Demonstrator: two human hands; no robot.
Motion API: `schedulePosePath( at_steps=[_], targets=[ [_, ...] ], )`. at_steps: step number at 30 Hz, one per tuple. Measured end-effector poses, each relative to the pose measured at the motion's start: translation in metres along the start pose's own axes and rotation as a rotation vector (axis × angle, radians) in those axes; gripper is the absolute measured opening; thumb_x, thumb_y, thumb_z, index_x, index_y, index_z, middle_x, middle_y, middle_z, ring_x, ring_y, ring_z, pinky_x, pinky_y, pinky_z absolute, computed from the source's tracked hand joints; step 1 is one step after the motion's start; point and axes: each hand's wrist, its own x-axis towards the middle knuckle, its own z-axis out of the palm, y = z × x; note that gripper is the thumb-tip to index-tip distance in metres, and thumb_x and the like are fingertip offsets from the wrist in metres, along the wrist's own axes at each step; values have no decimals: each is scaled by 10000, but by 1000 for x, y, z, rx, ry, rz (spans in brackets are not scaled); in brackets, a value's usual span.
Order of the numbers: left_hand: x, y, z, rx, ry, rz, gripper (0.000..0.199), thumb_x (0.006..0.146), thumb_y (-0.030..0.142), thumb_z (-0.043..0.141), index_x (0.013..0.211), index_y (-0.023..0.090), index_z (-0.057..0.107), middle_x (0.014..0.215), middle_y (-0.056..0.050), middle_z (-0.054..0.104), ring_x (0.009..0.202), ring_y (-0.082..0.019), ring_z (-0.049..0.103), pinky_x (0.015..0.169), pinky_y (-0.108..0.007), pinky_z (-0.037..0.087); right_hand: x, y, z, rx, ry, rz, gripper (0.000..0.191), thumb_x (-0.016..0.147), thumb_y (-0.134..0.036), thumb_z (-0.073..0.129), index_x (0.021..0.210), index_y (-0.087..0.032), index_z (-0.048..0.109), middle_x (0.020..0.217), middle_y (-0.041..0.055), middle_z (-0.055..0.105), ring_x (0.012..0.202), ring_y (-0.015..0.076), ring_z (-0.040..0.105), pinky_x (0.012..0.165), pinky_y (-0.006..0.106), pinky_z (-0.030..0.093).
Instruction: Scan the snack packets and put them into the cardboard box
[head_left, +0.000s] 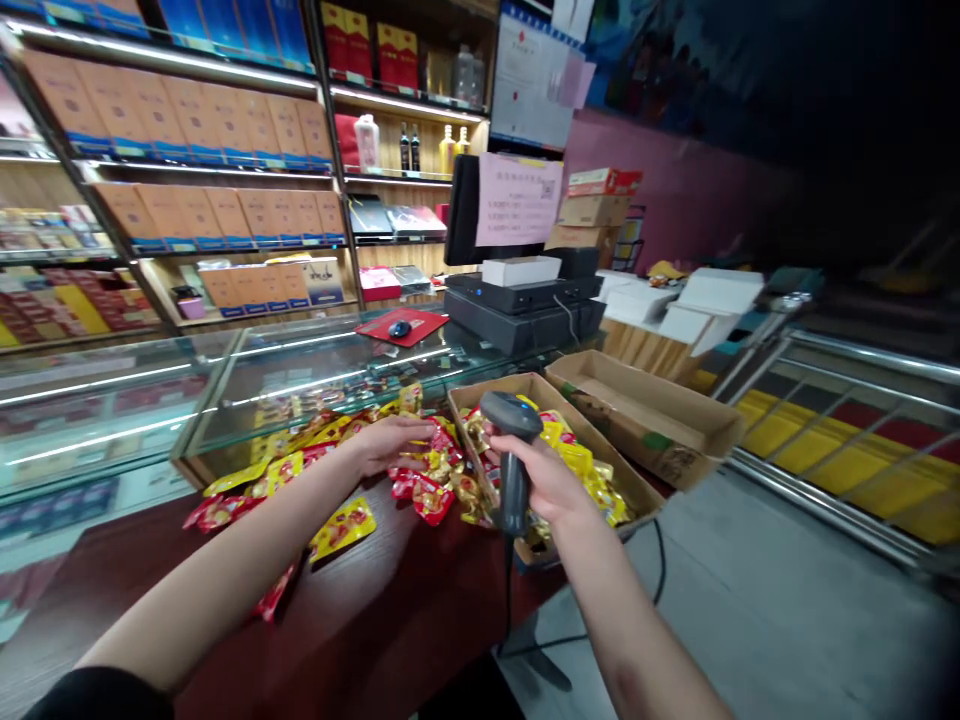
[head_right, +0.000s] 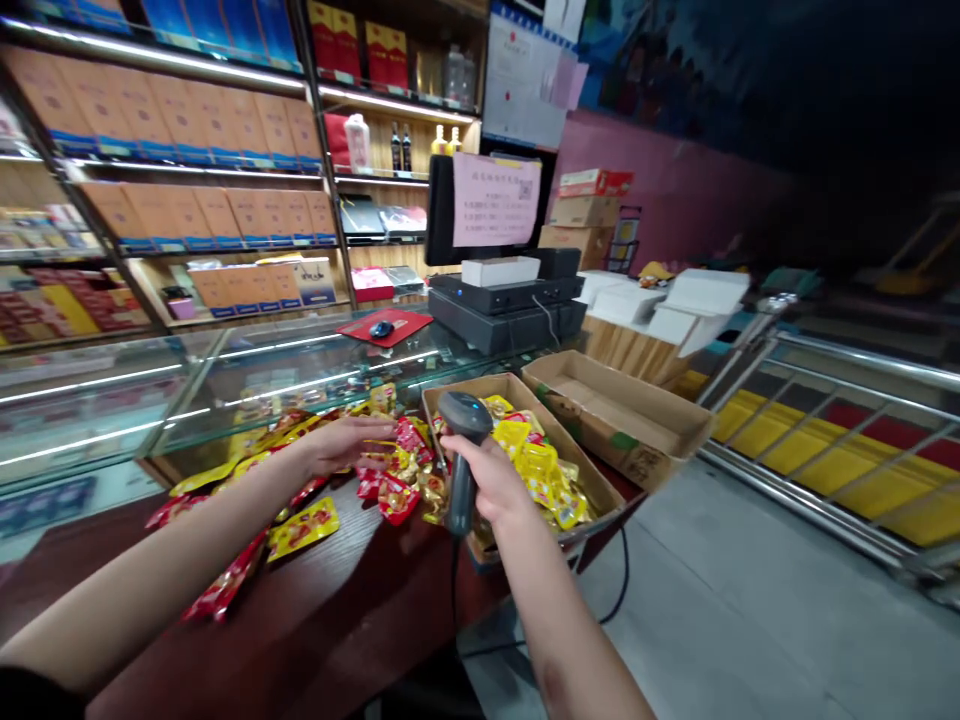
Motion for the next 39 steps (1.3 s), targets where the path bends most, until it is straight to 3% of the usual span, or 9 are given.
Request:
schedulePosePath(
  at_steps=[6, 11, 15, 19, 23, 28, 33, 37, 39],
  targets=[
    [-46, -33, -68, 155, 170, 78, 517, 653, 323, 763, 1130, 164, 641, 1067, -106, 670, 923, -210, 626, 712, -289, 521, 0, 48, 70, 18, -207, 159, 218, 600, -219, 735, 803, -177, 668, 687, 6, 652, 620, 131, 587, 602, 250, 481],
    [-69, -73, -99, 491, 359, 234, 457, 627, 360, 747, 1045, 186, 691, 997, -71, 696, 935, -236, 624, 805, -286, 470, -2, 98, 108, -70, -248, 302, 216, 605, -215, 722, 814, -175, 684, 706, 4, 665, 622, 117, 588, 604, 234, 453],
    [-85, -105, -99, 904, 462, 355, 447, 625, 317, 736, 1058, 225, 677, 1147, -103, 622, 1067, -299, 556, 935, -340, 392, -4, 129, 118, -147, -250, 356, 217, 613, -232, 713, 819, -167, 688, 694, 11, 668, 626, 130, 591, 597, 243, 442],
    [-90, -131, -86, 1354, 503, 266, 257, 760, 210, 581, 999, 167, 663, 1121, -155, 584, 1032, -300, 543, 896, -386, 392, -4, 147, 118, -147, -252, 351, 213, 609, -225, 717, 808, -155, 687, 738, 10, 669, 673, 117, 594, 633, 224, 444],
    [-88, -144, -80, 1498, 499, 319, 266, 851, 153, 414, 976, 134, 649, 1051, -170, 597, 1014, -282, 531, 896, -395, 377, 0, 152, 116, -131, -216, 388, 207, 605, -225, 719, 797, -158, 678, 721, 12, 663, 665, 123, 605, 617, 229, 463],
    [-92, -138, -84, 1289, 500, 408, 307, 900, 232, 371, 1058, 189, 631, 1027, -132, 634, 986, -244, 556, 907, -352, 364, 7, 147, 112, 2, -161, 408, 178, 597, -190, 713, 764, -158, 660, 734, 20, 667, 664, 126, 626, 642, 249, 510],
    [-83, -122, -90, 731, 621, 334, 310, 879, 363, 437, 766, 177, 658, 707, -52, 646, 749, -206, 605, 727, -280, 440, 7, 137, 111, 161, -245, 403, 181, 627, -189, 694, 800, -147, 662, 809, 60, 690, 774, 171, 658, 694, 281, 531],
    [-69, -118, -88, 45, 454, 174, 222, 794, 374, 592, 785, 161, 654, 728, -26, 670, 710, -174, 628, 642, -257, 498, 8, 130, 114, 120, -285, 338, 222, 621, -212, 706, 836, -174, 665, 938, 57, 702, 826, 181, 657, 689, 277, 530],
    [-65, -119, -88, -133, 364, 99, 210, 748, 350, 664, 805, 148, 658, 776, -47, 683, 687, -161, 638, 615, -261, 521, 9, 125, 116, 48, -259, 311, 225, 603, -215, 713, 822, -180, 673, 923, 51, 708, 819, 179, 655, 688, 268, 522]
  ],
)
